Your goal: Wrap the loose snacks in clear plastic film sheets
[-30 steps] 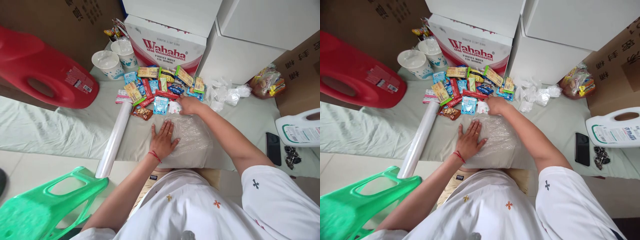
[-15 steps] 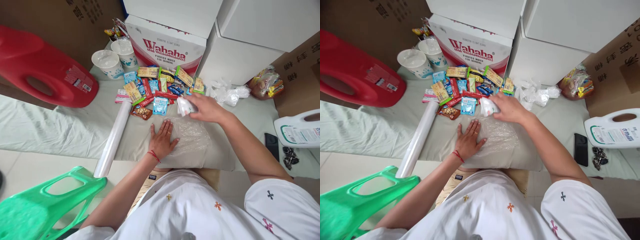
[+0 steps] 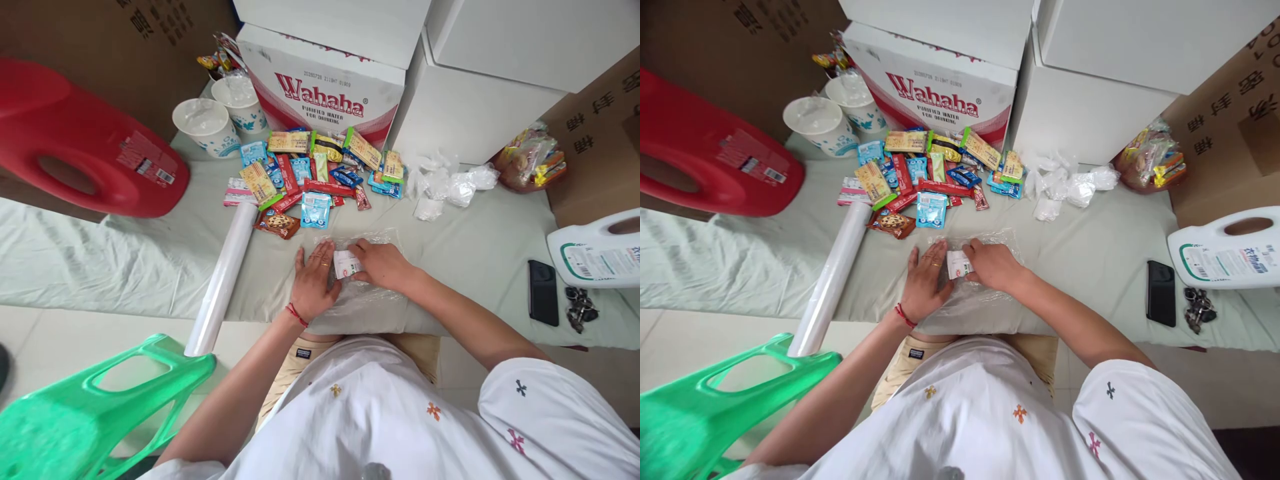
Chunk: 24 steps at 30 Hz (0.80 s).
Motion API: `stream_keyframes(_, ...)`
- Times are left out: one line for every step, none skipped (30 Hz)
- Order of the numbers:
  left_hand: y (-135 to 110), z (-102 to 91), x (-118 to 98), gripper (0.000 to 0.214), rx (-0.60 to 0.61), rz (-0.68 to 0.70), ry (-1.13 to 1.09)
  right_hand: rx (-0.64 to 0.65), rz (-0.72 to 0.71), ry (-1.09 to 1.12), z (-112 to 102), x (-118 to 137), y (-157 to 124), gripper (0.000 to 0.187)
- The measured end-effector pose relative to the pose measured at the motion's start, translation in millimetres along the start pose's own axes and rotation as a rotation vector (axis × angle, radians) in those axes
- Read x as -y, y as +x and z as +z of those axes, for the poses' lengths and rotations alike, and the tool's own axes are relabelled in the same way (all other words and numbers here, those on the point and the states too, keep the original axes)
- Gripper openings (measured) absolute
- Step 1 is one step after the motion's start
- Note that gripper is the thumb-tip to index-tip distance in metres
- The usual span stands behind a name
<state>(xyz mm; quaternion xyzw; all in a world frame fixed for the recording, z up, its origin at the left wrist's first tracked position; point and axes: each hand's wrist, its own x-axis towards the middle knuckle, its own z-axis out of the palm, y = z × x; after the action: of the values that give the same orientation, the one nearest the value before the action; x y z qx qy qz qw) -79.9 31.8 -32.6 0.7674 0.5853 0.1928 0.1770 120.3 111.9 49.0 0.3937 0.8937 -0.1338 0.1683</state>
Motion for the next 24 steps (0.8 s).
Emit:
stream_keyframes(0.7, -0.1, -1.9, 0.084, 0.009, -0.009, 0.005, -0.014, 0.011, 0.018, 0.8, -1.9, -1.3, 0.061)
stream_keyframes(1.5, -0.3, -3.5, 0.084, 0.017, -0.017, 0.006, -0.029, 0.024, 0.035, 1.2, -3.7, -2.9, 0.061)
stream_keyframes(2.2, -0.5, -4.7, 0.083, 0.023, -0.024, 0.003, -0.042, 0.04, 0.049, 1.4, -5.2, -4.4, 0.061)
stream_keyframes(2.7, -0.6, -5.5, 0.083, 0.027, -0.03, -0.001, -0.053, 0.056, 0.059, 1.9, -5.9, -5.7, 0.061)
stream_keyframes(3.2, -0.7, -5.9, 0.083, 0.028, -0.033, -0.006, -0.058, 0.066, 0.066, 2.9, -5.6, -6.8, 0.061)
stream_keyframes(3.5, -0.7, -5.8, 0.083, 0.029, -0.034, -0.011, -0.058, 0.071, 0.069, 4.3, -4.3, -7.6, 0.06)
stream_keyframes(3.4, -0.7, -5.4, 0.083, 0.027, -0.034, -0.014, -0.056, 0.07, 0.068, 6.0, -2.2, -8.1, 0.059)
stream_keyframes(3.0, -0.8, -4.7, 0.083, 0.022, -0.032, -0.014, -0.052, 0.064, 0.066, 7.9, 0.3, -8.5, 0.059)
stream_keyframes(2.2, -1.1, -3.7, 0.084, 0.017, -0.028, -0.013, -0.049, 0.054, 0.065, 9.4, 2.5, -8.7, 0.06)
stream_keyframes(1.0, -1.7, -2.5, 0.085, 0.009, -0.024, -0.013, -0.054, 0.041, 0.071, 10.2, 3.8, -8.8, 0.063)
stream_keyframes(-0.5, -2.6, -1.2, 0.086, -0.005, -0.02, -0.019, -0.071, 0.028, 0.089, 10.1, 3.8, -8.9, 0.066)
stream_keyframes(-2.1, -4.1, 0.1, 0.085, -0.028, -0.019, -0.029, -0.102, 0.018, 0.119, 9.0, 1.9, -8.7, 0.068)
stream_keyframes(-3.4, -5.9, 1.3, 0.083, -0.062, -0.021, -0.042, -0.147, 0.015, 0.154, 7.0, -2.1, -8.0, 0.067)
stream_keyframes(-4.0, -8.2, 2.4, 0.079, -0.105, -0.027, -0.055, -0.197, 0.019, 0.184, 4.5, -8.0, -6.5, 0.065)
stream_keyframes(-3.3, -10.8, 3.1, 0.073, -0.153, -0.039, -0.066, -0.242, 0.031, 0.201, 2.0, -15.6, -4.1, 0.061)
stream_keyframes(-1.0, -13.6, 3.6, 0.067, -0.204, -0.056, -0.07, -0.273, 0.047, 0.208, 0.0, -24.5, -0.5, 0.056)
stream_keyframes(3.1, -16.4, 3.7, 0.061, -0.247, -0.077, -0.069, -0.283, 0.059, 0.207, -1.0, -34.0, 4.2, 0.052)
stream_keyframes(9.1, -19.1, 3.5, 0.057, -0.274, -0.098, -0.062, -0.273, 0.06, 0.204, -0.9, -43.3, 9.9, 0.052)
stream_keyframes(16.7, -21.6, 3.1, 0.055, -0.278, -0.114, -0.051, -0.248, 0.049, 0.204, 0.2, -52.0, 16.0, 0.053)
stream_keyframes(25.6, -23.7, 2.9, 0.056, -0.257, -0.123, -0.038, -0.215, 0.028, 0.21, 2.0, -59.5, 22.4, 0.055)
stream_keyframes(35.1, -25.4, 3.0, 0.059, -0.212, -0.122, -0.026, -0.18, 0.004, 0.222, 4.0, -65.5, 28.5, 0.057)
stream_keyframes(44.8, -26.6, 3.6, 0.064, -0.148, -0.114, -0.013, -0.15, -0.016, 0.234, 5.7, -69.8, 33.9, 0.055)
stream_keyframes(53.9, -27.4, 4.9, 0.069, -0.081, -0.106, 0.0, -0.125, -0.03, 0.243, 6.7, -72.6, 38.3, 0.049)
stream_keyframes(62.0, -27.8, 7.0, 0.071, -0.021, -0.1, 0.014, -0.108, -0.039, 0.254, 6.7, -74.0, 41.5, 0.041)
